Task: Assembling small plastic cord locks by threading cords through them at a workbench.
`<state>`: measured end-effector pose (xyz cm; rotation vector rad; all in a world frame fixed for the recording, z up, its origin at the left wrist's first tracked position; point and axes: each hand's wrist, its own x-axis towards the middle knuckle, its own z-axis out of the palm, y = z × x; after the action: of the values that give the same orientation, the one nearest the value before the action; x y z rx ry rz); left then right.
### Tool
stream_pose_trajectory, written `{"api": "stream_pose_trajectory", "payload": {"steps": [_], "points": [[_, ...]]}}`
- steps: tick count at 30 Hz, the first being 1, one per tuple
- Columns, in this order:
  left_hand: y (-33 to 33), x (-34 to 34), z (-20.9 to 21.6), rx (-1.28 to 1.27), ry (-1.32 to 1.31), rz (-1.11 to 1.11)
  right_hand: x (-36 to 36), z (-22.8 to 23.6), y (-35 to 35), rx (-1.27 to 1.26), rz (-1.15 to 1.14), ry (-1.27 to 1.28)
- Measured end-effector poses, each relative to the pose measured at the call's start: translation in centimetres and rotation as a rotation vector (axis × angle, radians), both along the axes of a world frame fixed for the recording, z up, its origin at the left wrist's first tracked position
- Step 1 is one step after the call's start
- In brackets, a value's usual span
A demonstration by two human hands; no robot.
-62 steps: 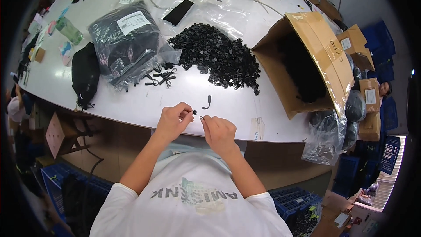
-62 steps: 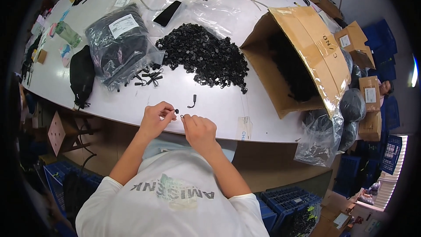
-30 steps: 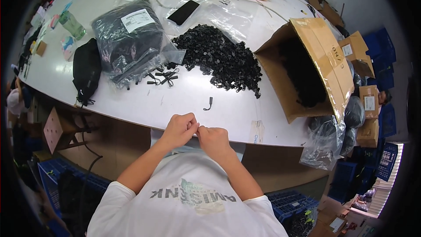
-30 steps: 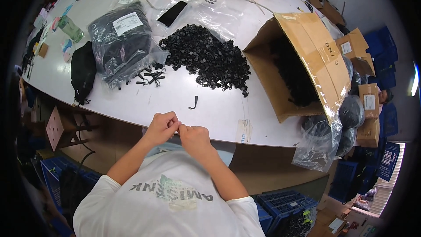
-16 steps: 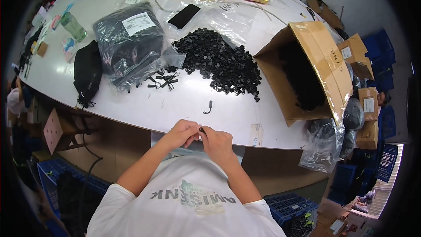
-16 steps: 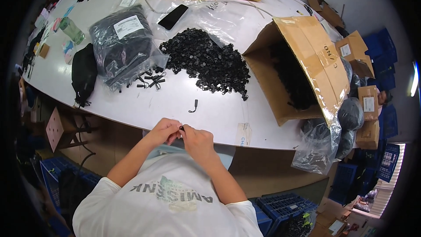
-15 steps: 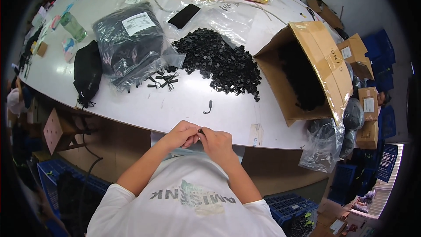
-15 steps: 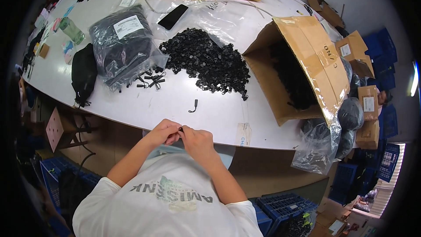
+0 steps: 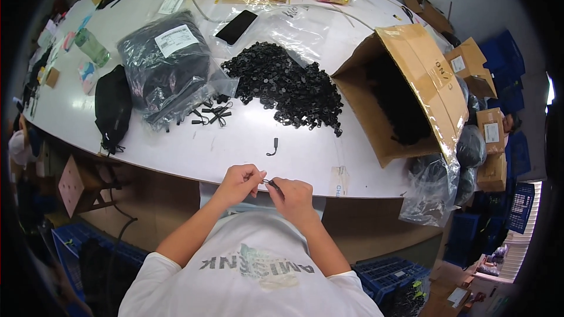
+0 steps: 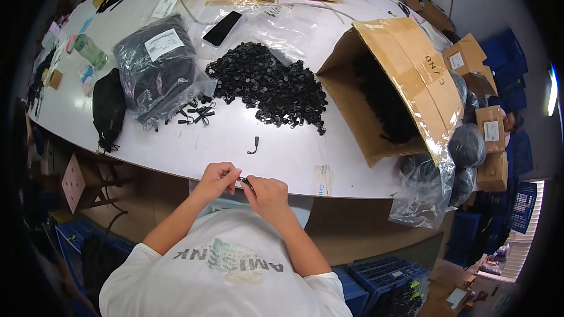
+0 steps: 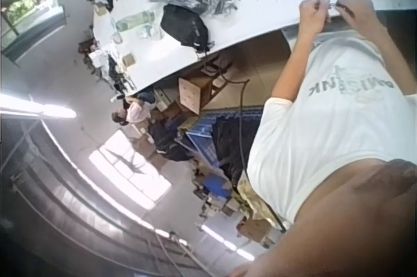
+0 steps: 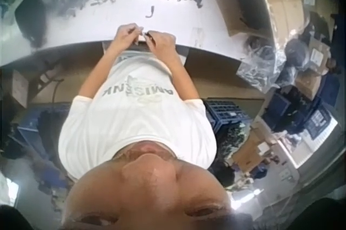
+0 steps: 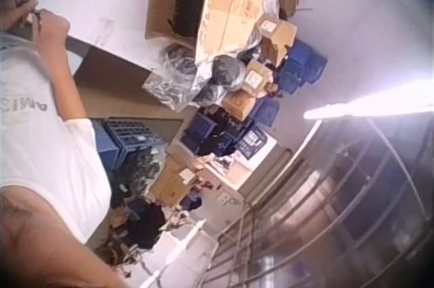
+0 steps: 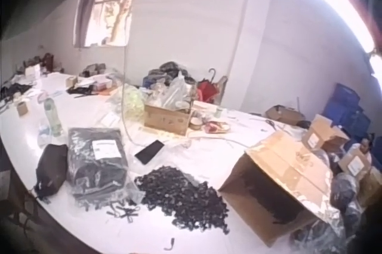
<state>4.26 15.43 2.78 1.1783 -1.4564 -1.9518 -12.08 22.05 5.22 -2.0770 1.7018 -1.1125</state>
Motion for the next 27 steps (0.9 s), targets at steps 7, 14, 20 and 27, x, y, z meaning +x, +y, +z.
{"api": "stream_pose_trajectory", "payload": {"steps": [7, 14, 20, 27], "points": [[0.0, 0.0, 0.0, 0.247, 0.104, -0.046, 0.0, -0.2, 0.1, 0.001, -0.028, -0.015], [0.7, -0.7, 0.2, -0.02, 0.141, 0.076, 0.2, -0.8, 0.5, 0.046, 0.002, -0.026], [0.5, -1.0, 0.8, 0.015, 0.317, 0.07, 0.0, -0.8, 0.8, 0.115, 0.039, -0.148], [0.1, -0.6, -0.7, -0.05, 0.371, 0.045, 0.4, -0.2, 0.9, 0.212, 0.016, -0.256]]}}
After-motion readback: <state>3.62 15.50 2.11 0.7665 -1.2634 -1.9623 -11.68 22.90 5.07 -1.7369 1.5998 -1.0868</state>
